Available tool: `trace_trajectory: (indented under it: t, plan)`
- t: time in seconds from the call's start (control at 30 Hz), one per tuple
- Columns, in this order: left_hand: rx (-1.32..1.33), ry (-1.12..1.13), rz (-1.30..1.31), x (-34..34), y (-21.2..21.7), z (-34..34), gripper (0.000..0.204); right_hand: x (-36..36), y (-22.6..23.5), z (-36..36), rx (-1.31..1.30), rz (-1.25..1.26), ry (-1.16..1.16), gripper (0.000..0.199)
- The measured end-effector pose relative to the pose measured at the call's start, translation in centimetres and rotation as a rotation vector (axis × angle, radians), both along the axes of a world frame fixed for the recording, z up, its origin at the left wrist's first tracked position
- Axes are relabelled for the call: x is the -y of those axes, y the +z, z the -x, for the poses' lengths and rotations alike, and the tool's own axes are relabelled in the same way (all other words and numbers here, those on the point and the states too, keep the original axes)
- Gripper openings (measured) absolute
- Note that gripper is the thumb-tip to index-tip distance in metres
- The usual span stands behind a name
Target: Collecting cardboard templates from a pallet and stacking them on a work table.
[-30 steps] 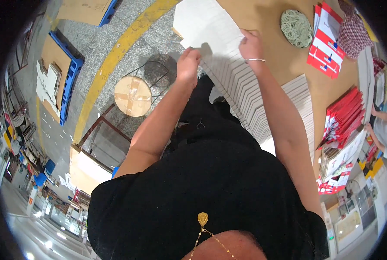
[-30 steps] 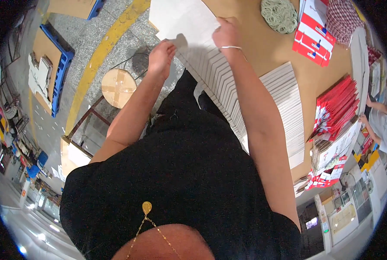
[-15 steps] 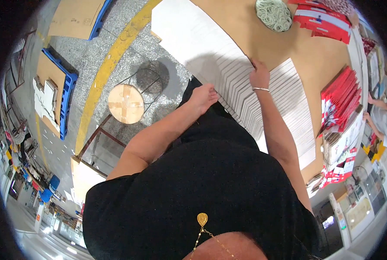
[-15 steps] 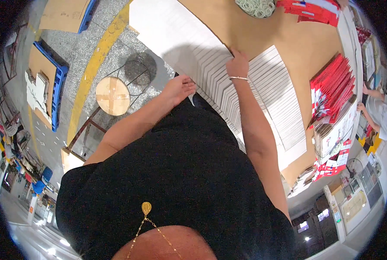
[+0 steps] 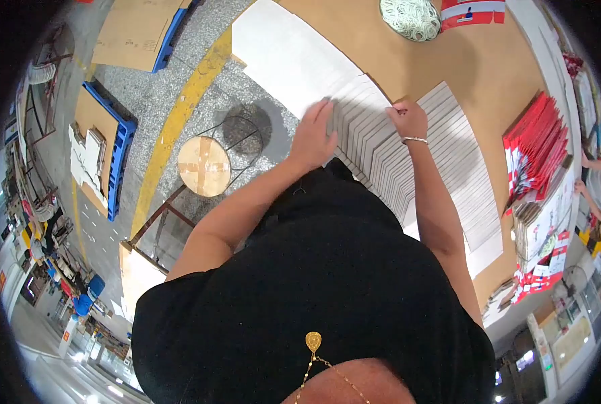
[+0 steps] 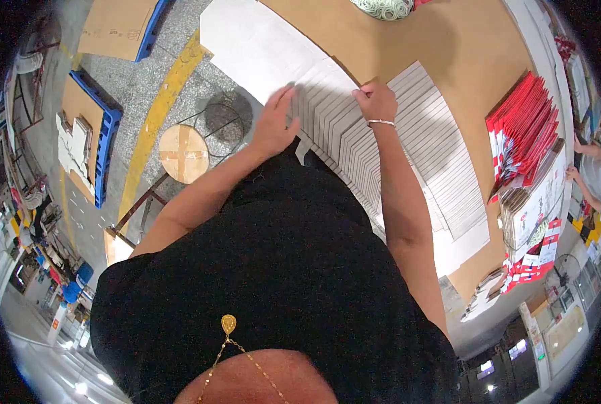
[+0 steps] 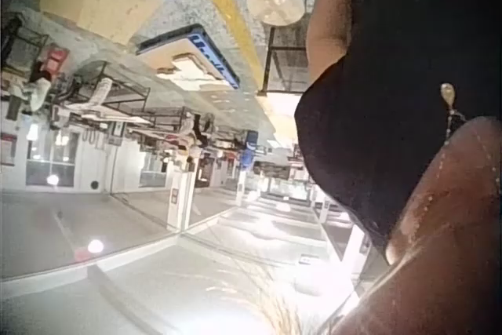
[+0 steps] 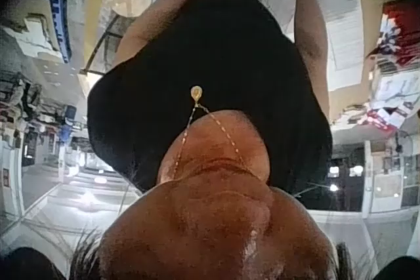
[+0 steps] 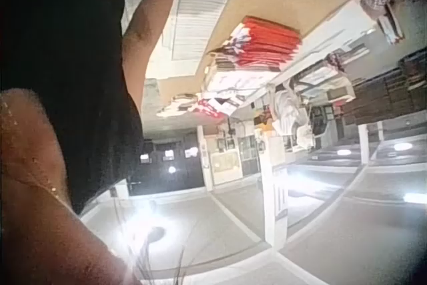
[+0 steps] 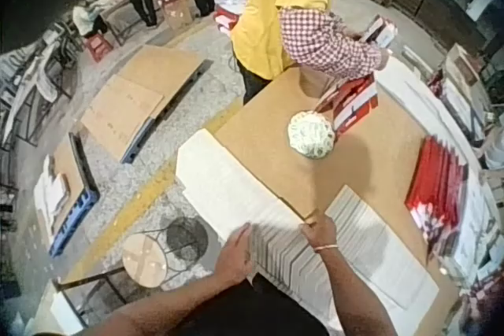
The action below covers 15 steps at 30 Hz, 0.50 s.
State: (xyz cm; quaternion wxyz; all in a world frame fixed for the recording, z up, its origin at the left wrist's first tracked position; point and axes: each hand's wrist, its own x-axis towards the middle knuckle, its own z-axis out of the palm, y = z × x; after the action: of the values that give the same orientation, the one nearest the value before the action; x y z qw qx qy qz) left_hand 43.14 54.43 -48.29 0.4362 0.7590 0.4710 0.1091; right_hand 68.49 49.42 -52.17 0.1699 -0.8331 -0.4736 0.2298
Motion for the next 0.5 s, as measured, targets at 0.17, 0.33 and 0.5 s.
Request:
trace_trajectory:
  t: [0.17, 0.33, 0.5]
  plan:
    - [-0.214, -0.249, -0.381, -1.0, -2.2, -0.3, 0.064, 0.7, -1.2, -0.6, -0.233, 0.011, -0.063, 0.031]
    - [-0.313, -0.333, -0.49, -0.9, -2.2, -0.6, 0.066, 0.8, -2.6, 0.2, -0.248, -0.081, -0.219, 0.031]
    - [-0.346, -0.341, -0.515, -1.0, -2.1, -0.6, 0.067, 0.2, -2.7, 0.2, -0.209, -0.013, -0.23, 0.033]
